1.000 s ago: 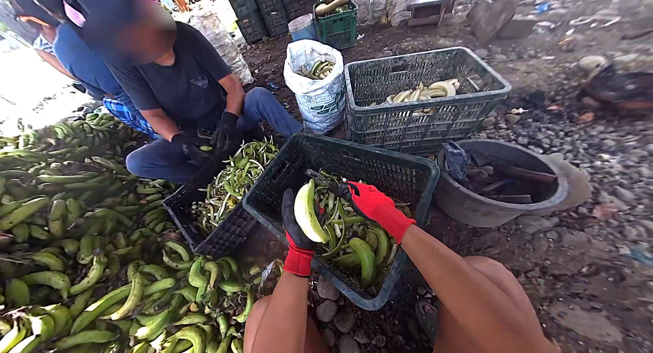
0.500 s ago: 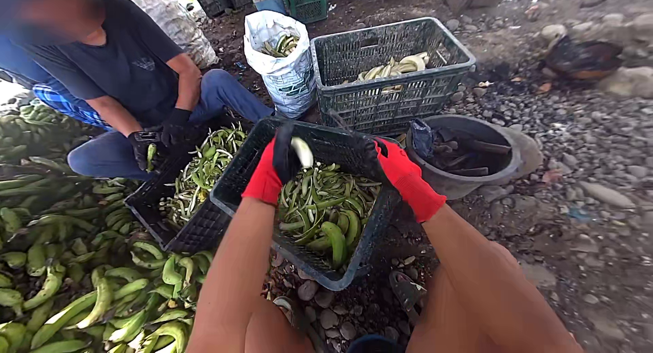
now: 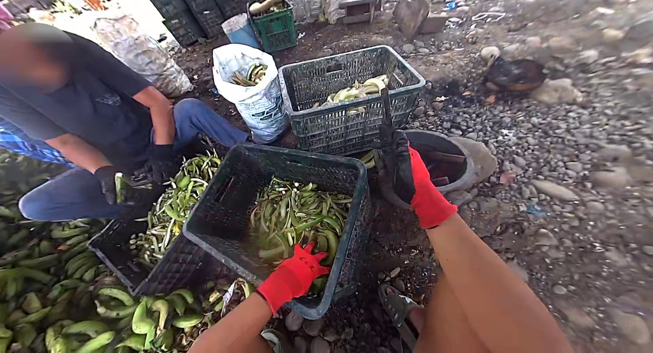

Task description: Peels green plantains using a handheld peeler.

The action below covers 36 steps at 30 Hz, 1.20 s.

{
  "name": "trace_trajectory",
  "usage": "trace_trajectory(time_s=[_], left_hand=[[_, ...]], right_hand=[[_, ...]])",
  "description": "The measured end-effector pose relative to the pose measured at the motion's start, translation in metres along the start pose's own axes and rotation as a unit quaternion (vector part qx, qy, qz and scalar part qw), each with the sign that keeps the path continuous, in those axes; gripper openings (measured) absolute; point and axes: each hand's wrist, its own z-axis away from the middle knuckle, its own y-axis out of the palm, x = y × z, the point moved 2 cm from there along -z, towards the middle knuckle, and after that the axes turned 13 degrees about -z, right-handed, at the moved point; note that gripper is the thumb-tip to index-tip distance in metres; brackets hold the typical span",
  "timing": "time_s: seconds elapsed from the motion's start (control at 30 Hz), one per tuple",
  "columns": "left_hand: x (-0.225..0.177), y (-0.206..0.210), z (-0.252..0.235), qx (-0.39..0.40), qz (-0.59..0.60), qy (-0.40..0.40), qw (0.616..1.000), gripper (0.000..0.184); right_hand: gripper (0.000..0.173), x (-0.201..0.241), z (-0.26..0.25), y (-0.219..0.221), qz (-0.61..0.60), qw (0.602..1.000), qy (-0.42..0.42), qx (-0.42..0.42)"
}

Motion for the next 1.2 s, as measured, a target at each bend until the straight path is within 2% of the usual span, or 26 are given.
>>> trace_trajectory(time_s=[0.1, 0.17, 0.2, 0.23, 0.27, 0.3, 0.37, 0.4, 0.43, 0.47, 0.5, 0.53, 0.57, 0.6, 0.7, 0.77, 0.97, 1.13, 1.2], left_hand=[[0.008, -0.004, -0.001, -0.042, -0.035, -0.023, 0.998, 0.061], [0.032, -0.009, 0.019, -0.126, 0.069, -0.09, 0.986, 0.059], [0.047, -0.011, 0.034, -0.187, 0.157, -0.128, 0.961, 0.058], [0.061, -0.01, 0.048, -0.263, 0.27, -0.159, 0.912, 0.056], [0.074, -0.005, 0.058, -0.349, 0.395, -0.177, 0.831, 0.053], [0.081, 0.001, 0.063, -0.429, 0.519, -0.179, 0.717, 0.05], [0.09, 0.013, 0.062, -0.532, 0.701, -0.134, 0.455, 0.045], [0.094, 0.019, 0.06, -0.556, 0.741, -0.115, 0.357, 0.041], [0.096, 0.023, 0.057, -0.575, 0.759, -0.11, 0.285, 0.037], [0.097, 0.027, 0.053, -0.589, 0.767, -0.111, 0.227, 0.034], [0.095, 0.031, 0.051, -0.599, 0.767, -0.119, 0.198, 0.034], [0.091, 0.035, 0.055, -0.605, 0.764, -0.112, 0.193, 0.036], [0.089, 0.039, 0.057, -0.605, 0.766, -0.101, 0.191, 0.037], [0.087, 0.041, 0.057, -0.598, 0.778, -0.085, 0.173, 0.035], [0.082, 0.043, 0.054, -0.542, 0.832, -0.02, 0.119, 0.039], [0.08, 0.042, 0.055, -0.516, 0.852, -0.011, 0.092, 0.042], [0.077, 0.041, 0.06, -0.531, 0.844, -0.028, 0.071, 0.04], [0.067, 0.031, 0.064, -0.553, 0.825, -0.085, 0.074, 0.045], [0.07, 0.036, 0.06, -0.548, 0.829, -0.09, 0.062, 0.042]], right_hand=[[0.039, -0.009, 0.0, 0.005, -0.003, 1.0, -0.012, 0.007], [0.037, -0.011, 0.005, 0.01, 0.021, 1.0, -0.006, 0.008], [0.038, -0.013, 0.009, 0.012, 0.045, 0.999, 0.003, 0.012], [0.038, -0.015, 0.016, 0.015, 0.079, 0.997, 0.007, 0.027], [0.039, -0.015, 0.027, 0.019, 0.118, 0.991, 0.007, 0.054], [0.04, -0.014, 0.037, 0.027, 0.152, 0.984, 0.001, 0.095], [0.039, -0.009, 0.055, 0.055, 0.22, 0.957, -0.017, 0.19], [0.038, -0.009, 0.064, 0.071, 0.262, 0.934, -0.03, 0.24], [0.037, -0.009, 0.073, 0.087, 0.315, 0.903, -0.049, 0.288], [0.04, -0.013, 0.081, 0.1, 0.382, 0.857, -0.068, 0.339], [0.044, -0.02, 0.09, 0.112, 0.449, 0.804, -0.078, 0.382], [0.05, -0.027, 0.098, 0.123, 0.501, 0.758, -0.074, 0.411], [0.053, -0.031, 0.105, 0.134, 0.525, 0.733, -0.067, 0.428], [0.053, -0.034, 0.108, 0.143, 0.533, 0.725, -0.06, 0.432], [0.048, -0.047, 0.105, 0.156, 0.515, 0.747, -0.055, 0.418], [0.05, -0.052, 0.101, 0.163, 0.51, 0.751, -0.039, 0.418], [0.048, -0.062, 0.1, 0.171, 0.47, 0.759, -0.054, 0.447], [0.044, -0.054, 0.102, 0.188, 0.504, 0.758, -0.074, 0.408], [0.041, -0.06, 0.092, 0.188, 0.516, 0.754, -0.043, 0.403]])
